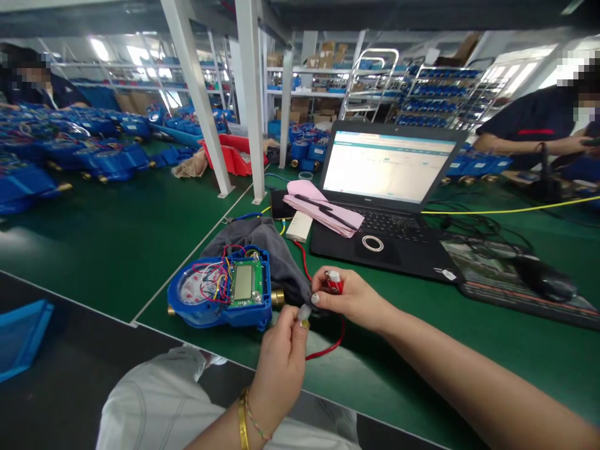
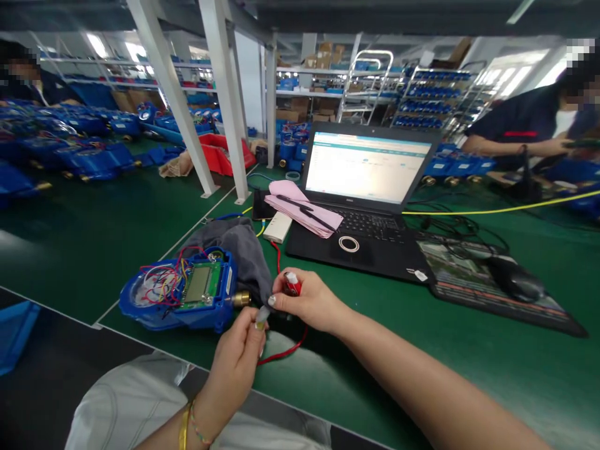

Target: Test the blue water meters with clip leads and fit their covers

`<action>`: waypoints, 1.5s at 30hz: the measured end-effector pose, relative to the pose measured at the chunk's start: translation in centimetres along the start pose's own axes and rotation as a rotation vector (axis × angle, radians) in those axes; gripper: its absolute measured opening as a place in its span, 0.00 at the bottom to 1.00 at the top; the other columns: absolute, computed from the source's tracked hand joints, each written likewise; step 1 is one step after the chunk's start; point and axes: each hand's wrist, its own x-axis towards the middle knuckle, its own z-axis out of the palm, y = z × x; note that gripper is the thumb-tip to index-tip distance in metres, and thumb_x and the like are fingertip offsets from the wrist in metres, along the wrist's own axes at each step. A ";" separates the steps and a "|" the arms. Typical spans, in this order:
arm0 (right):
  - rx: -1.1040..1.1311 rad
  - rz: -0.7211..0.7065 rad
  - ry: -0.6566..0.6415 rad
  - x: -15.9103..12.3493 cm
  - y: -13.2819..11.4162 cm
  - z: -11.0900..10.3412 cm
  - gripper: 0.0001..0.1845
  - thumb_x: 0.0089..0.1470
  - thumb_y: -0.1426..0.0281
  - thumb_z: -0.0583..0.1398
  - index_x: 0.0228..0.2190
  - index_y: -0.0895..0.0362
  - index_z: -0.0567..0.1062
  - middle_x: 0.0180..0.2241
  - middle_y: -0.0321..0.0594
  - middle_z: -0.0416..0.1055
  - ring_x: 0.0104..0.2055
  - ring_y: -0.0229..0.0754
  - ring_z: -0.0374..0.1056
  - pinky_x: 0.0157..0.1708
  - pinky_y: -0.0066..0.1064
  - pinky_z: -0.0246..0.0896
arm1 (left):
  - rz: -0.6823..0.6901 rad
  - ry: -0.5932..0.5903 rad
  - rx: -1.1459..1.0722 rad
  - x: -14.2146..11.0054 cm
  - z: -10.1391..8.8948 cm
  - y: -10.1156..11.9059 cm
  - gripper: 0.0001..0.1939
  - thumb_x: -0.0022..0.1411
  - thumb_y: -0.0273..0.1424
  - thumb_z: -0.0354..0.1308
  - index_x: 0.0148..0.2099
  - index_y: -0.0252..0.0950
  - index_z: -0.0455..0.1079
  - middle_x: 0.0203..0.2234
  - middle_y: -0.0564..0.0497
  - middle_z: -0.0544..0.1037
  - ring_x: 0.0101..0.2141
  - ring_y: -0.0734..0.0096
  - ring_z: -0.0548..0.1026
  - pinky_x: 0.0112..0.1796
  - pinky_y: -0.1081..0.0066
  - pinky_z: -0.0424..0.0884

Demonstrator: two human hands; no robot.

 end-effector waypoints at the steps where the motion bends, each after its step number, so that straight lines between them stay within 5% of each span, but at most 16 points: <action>1: -0.027 -0.005 -0.004 0.0 0.0 0.1 0.22 0.47 0.52 0.64 0.28 0.60 0.70 0.22 0.33 0.63 0.24 0.33 0.56 0.24 0.25 0.53 | 0.002 -0.004 0.006 0.0 0.0 0.0 0.13 0.68 0.37 0.40 0.34 0.38 0.61 0.20 0.56 0.62 0.23 0.67 0.64 0.26 0.69 0.55; 6: -0.175 -0.047 0.013 -0.5 0.1 0.3 0.13 0.50 0.62 0.60 0.23 0.59 0.69 0.20 0.32 0.60 0.24 0.33 0.54 0.24 0.25 0.50 | 0.001 -0.043 0.025 0.1 -0.1 0.1 0.12 0.68 0.36 0.41 0.33 0.38 0.60 0.20 0.57 0.61 0.23 0.68 0.63 0.27 0.69 0.54; 13: -0.268 -0.046 0.090 0.5 2.2 0.8 0.14 0.53 0.60 0.52 0.22 0.57 0.63 0.19 0.31 0.56 0.21 0.33 0.52 0.21 0.24 0.52 | 0.001 -0.056 0.026 0.8 -0.1 0.2 0.14 0.69 0.37 0.41 0.33 0.38 0.59 0.20 0.58 0.60 0.22 0.70 0.60 0.26 0.70 0.52; 19: -0.537 -0.118 0.187 1.0 3.3 -1.5 0.12 0.56 0.66 0.49 0.23 0.56 0.61 0.20 0.33 0.56 0.23 0.36 0.54 0.25 0.27 0.51 | 0.015 -0.017 -0.010 0.2 0.0 -0.3 0.16 0.71 0.40 0.39 0.32 0.39 0.58 0.20 0.58 0.60 0.21 0.71 0.60 0.25 0.70 0.52; 24: -0.763 -0.290 0.024 -0.2 1.7 -2.4 0.09 0.53 0.65 0.55 0.34 0.58 0.69 0.34 0.43 0.65 0.32 0.41 0.60 0.32 0.31 0.53 | 0.027 -0.018 -0.037 0.0 -0.1 -0.5 0.17 0.71 0.40 0.40 0.32 0.39 0.58 0.19 0.59 0.60 0.20 0.72 0.59 0.24 0.70 0.52; 29: -0.865 -0.385 -0.063 -1.1 0.6 -2.1 0.11 0.56 0.63 0.50 0.35 0.58 0.65 0.30 0.41 0.64 0.28 0.41 0.58 0.29 0.31 0.51 | 0.042 -0.005 -0.051 -0.1 0.0 -0.5 0.17 0.72 0.40 0.39 0.32 0.39 0.58 0.20 0.58 0.60 0.21 0.72 0.59 0.24 0.70 0.53; 35: -0.897 -0.392 -0.115 -1.6 0.9 -1.1 0.18 0.53 0.66 0.50 0.45 0.60 0.59 0.27 0.38 0.66 0.24 0.41 0.61 0.24 0.30 0.50 | 0.047 -0.008 -0.059 -0.1 0.0 -0.3 0.17 0.71 0.40 0.40 0.32 0.38 0.58 0.20 0.58 0.62 0.22 0.71 0.61 0.25 0.70 0.53; 45: -0.852 -0.400 -0.145 -1.7 1.1 -1.0 0.25 0.57 0.68 0.48 0.54 0.61 0.50 0.34 0.44 0.70 0.32 0.45 0.69 0.30 0.33 0.60 | 0.058 -0.030 -0.049 -0.2 -0.2 -0.3 0.16 0.71 0.39 0.40 0.32 0.38 0.59 0.21 0.57 0.63 0.22 0.71 0.61 0.26 0.70 0.54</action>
